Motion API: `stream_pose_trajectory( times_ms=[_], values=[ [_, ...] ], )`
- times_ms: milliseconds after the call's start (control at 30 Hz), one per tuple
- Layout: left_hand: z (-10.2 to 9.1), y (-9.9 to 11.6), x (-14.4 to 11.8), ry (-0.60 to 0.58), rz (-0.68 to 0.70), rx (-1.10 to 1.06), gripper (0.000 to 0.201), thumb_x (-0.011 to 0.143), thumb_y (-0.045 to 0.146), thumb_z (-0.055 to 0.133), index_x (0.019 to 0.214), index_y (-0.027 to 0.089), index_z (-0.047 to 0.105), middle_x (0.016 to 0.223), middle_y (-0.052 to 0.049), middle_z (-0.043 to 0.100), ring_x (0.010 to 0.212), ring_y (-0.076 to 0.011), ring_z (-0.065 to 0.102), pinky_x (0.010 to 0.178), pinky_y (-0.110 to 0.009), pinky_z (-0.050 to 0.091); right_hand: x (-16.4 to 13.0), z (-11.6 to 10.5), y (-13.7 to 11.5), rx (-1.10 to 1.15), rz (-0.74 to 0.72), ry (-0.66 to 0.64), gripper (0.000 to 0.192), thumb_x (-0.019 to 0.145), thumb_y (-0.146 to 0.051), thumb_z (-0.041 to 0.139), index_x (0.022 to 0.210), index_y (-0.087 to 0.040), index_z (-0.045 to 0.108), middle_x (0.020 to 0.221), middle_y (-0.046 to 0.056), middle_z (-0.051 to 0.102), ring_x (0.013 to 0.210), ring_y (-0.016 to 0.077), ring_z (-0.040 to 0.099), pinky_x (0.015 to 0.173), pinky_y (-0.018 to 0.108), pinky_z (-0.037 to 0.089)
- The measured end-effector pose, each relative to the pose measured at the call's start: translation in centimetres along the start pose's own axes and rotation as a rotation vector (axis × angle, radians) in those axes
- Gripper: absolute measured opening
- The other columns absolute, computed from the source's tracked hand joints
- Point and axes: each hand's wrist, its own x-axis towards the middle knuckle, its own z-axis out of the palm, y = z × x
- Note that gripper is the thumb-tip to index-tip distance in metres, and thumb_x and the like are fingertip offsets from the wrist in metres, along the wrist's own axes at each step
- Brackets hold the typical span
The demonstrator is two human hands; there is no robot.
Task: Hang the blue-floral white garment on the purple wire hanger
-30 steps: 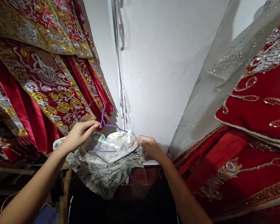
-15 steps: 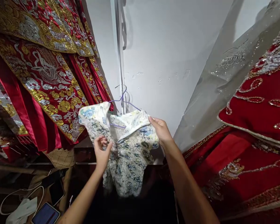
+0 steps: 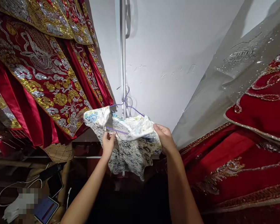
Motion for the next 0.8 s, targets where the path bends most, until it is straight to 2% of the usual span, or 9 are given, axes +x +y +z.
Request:
stream_pose_trajectory(
  times_ms=[67, 200, 233, 300, 400, 467, 533, 667, 800],
  values=[
    [-0.8, -0.3, 0.2, -0.009, -0.037, 0.022, 0.017, 0.085, 0.038, 0.054, 0.080, 0.024, 0.044, 0.066, 0.002, 0.041, 0.059, -0.0145, 0.043, 0.056, -0.026, 0.038, 0.0, -0.2, 0.9, -0.058, -0.070, 0.141, 0.045, 0.078, -0.056, 0.070, 0.103, -0.019, 0.070, 0.095, 0.009, 0.075, 0.088, 0.0281, 0.071, 0.065, 0.034, 0.057],
    [-2.5, -1.6, -2.4, -0.096, -0.083, -0.009, 0.013, 0.081, 0.031, 0.050, 0.071, 0.023, 0.046, 0.063, 0.002, 0.040, 0.057, -0.0142, 0.041, 0.054, -0.025, 0.035, -2.7, 0.7, 6.8, -0.214, -0.307, 0.790, 0.049, 0.078, -0.049, 0.069, 0.119, -0.024, 0.058, 0.121, 0.009, 0.064, 0.110, 0.0251, 0.062, 0.088, 0.036, 0.053],
    [-2.9, -1.8, -3.4, -0.124, -0.096, -0.034, 0.013, 0.080, 0.031, 0.051, 0.070, 0.022, 0.048, 0.064, 0.002, 0.042, 0.058, -0.0143, 0.043, 0.055, -0.025, 0.036, -3.9, 1.5, 8.7, -0.230, -0.288, 0.846, 0.048, 0.079, -0.049, 0.068, 0.119, -0.024, 0.057, 0.122, 0.009, 0.063, 0.109, 0.0245, 0.061, 0.092, 0.037, 0.051],
    [-3.3, -1.8, -5.1, -0.185, -0.143, -0.101, 0.011, 0.079, 0.031, 0.052, 0.073, 0.022, 0.053, 0.066, 0.001, 0.048, 0.060, -0.0146, 0.046, 0.056, -0.026, 0.040, -6.3, 3.5, 12.1, -0.236, -0.150, 0.681, 0.036, 0.081, -0.052, 0.064, 0.103, -0.024, 0.060, 0.105, 0.008, 0.065, 0.095, 0.0245, 0.063, 0.087, 0.038, 0.051],
    [-3.8, -0.6, -6.4, -0.315, -0.223, -0.205, 0.008, 0.077, 0.029, 0.057, 0.081, 0.022, 0.060, 0.071, 0.000, 0.055, 0.060, -0.0148, 0.049, 0.056, -0.027, 0.044, -9.1, 7.3, 14.7, -0.186, 0.061, 0.013, 0.037, 0.086, -0.059, 0.055, 0.083, -0.023, 0.063, 0.079, 0.006, 0.066, 0.076, 0.0246, 0.063, 0.073, 0.038, 0.051],
    [-4.0, 0.5, -6.4, -0.388, -0.237, -0.255, 0.008, 0.076, 0.025, 0.059, 0.082, 0.022, 0.063, 0.070, 0.000, 0.057, 0.058, -0.0142, 0.049, 0.055, -0.027, 0.045, -9.7, 9.4, 14.7, -0.126, 0.095, -0.311, 0.040, 0.089, -0.061, 0.052, 0.081, -0.023, 0.063, 0.075, 0.005, 0.066, 0.072, 0.0238, 0.062, 0.070, 0.038, 0.050],
    [-4.3, 1.5, -6.2, -0.410, -0.233, -0.288, 0.006, 0.075, 0.023, 0.061, 0.079, 0.022, 0.063, 0.065, 0.001, 0.056, 0.055, -0.0132, 0.048, 0.054, -0.027, 0.045, -9.5, 10.8, 14.2, -0.066, 0.078, -0.404, 0.038, 0.090, -0.060, 0.052, 0.082, -0.024, 0.061, 0.074, 0.003, 0.065, 0.072, 0.0226, 0.061, 0.070, 0.036, 0.048],
    [-4.9, 2.8, -6.2, -0.370, -0.249, -0.349, 0.011, 0.074, 0.023, 0.061, 0.083, 0.022, 0.067, 0.064, 0.001, 0.058, 0.054, -0.0141, 0.050, 0.051, -0.027, 0.043, -8.8, 11.6, 13.1, 0.004, 0.087, -0.354, 0.036, 0.091, -0.060, 0.053, 0.084, -0.025, 0.057, 0.073, 0.001, 0.063, 0.069, 0.0196, 0.058, 0.067, 0.033, 0.045],
    [-5.2, 3.2, -6.7, -0.372, -0.289, -0.417, 0.018, 0.076, 0.026, 0.062, 0.092, 0.020, 0.068, 0.073, -0.004, 0.064, 0.058, -0.0158, 0.055, 0.055, -0.029, 0.047, -9.0, 11.6, 12.4, 0.108, 0.175, -0.404, 0.040, 0.090, -0.062, 0.053, 0.080, -0.023, 0.056, 0.068, 0.001, 0.063, 0.061, 0.0174, 0.055, 0.057, 0.030, 0.039]
  ],
)
